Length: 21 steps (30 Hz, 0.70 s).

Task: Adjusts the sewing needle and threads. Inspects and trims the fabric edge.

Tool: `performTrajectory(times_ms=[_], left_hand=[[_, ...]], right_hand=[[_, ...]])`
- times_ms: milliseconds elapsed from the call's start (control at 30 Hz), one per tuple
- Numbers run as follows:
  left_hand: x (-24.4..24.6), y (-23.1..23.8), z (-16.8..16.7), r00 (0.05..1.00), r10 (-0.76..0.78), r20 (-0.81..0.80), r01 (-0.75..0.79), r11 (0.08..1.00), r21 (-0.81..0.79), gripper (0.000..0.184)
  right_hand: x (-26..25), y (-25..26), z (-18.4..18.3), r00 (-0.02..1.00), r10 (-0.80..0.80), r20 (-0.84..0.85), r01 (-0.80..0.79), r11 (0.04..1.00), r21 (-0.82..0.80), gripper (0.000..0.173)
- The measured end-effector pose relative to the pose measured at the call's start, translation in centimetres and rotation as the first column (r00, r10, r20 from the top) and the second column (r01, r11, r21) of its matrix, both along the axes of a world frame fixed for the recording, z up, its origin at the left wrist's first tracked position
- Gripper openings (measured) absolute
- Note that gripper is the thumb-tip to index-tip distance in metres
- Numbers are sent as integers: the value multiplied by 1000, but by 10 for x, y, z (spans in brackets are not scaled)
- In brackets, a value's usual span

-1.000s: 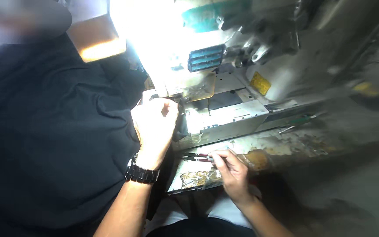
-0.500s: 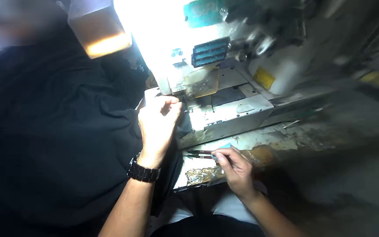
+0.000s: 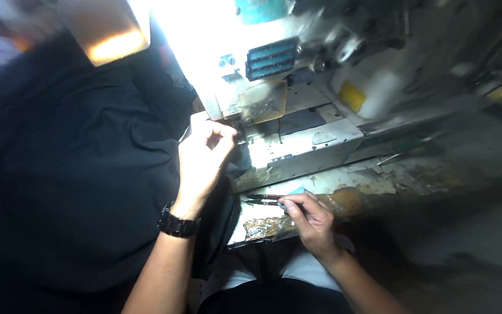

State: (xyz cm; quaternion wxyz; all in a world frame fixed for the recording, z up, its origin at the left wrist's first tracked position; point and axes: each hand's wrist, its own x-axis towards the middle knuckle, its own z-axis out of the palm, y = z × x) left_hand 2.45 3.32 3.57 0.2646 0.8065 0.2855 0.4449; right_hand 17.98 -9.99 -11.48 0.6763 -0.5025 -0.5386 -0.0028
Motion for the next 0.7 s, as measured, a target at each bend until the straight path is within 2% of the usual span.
performTrajectory(times_ms=[67, 133, 233, 300, 333, 367, 400, 467, 500, 533, 567, 600, 633, 700], left_hand=[[-8, 1, 2, 995, -100, 10, 101, 991, -93, 8], [-15, -1, 3, 997, -73, -7, 71, 989, -129, 8], [-28, -29, 8, 999, 33, -20, -34, 999, -41, 8], [-35, -55, 8, 1000, -19, 25, 18, 998, 66, 8], [-38, -67, 4, 998, -63, 19, 61, 992, 107, 10], [-40, -78, -3, 994, -109, 0, 108, 986, 129, 13], [-39, -87, -14, 989, -149, -17, 150, 979, 139, 16], [-34, -102, -37, 978, -205, -42, 209, 967, 146, 17], [-34, -108, -47, 971, -232, -59, 238, 962, 132, 16], [-37, -115, -55, 958, -274, -81, 281, 954, 101, 15], [-43, -121, -57, 937, -327, -119, 336, 940, 65, 14], [-50, -125, -54, 908, -380, -174, 392, 919, 36, 13], [-57, -127, -47, 885, -411, -219, 427, 903, 33, 12], [-65, -122, -23, 912, -373, -172, 400, 900, 170, 13]], right_hand=[[1, 0, -1, 1000, -1, 8, 1, 1000, 3, 23], [1, -1, -2, 1000, 9, 9, -9, 1000, -1, 23], [1, -5, 6, 995, 61, -74, -62, 998, -4, 20], [-4, -9, 27, 980, 112, -166, -110, 994, 24, 18], [-8, -12, 41, 959, 187, -211, -184, 982, 35, 20], [-12, -14, 56, 914, 306, -265, -306, 951, 45, 26], [-17, -14, 70, 824, 446, -350, -454, 889, 64, 34], [-24, -11, 92, 545, 624, -560, -693, 711, 118, 44], [-27, -11, 100, 407, 634, -657, -756, 637, 147, 40], [-30, -13, 106, 315, 615, -723, -785, 597, 166, 33], [-34, -17, 109, 295, 604, -740, -796, 584, 159, 27], [-35, -23, 110, 346, 613, -710, -796, 592, 123, 26], [-35, -30, 108, 459, 625, -631, -770, 634, 67, 26], [-31, -41, 98, 805, 525, -277, -566, 819, -93, 25]])
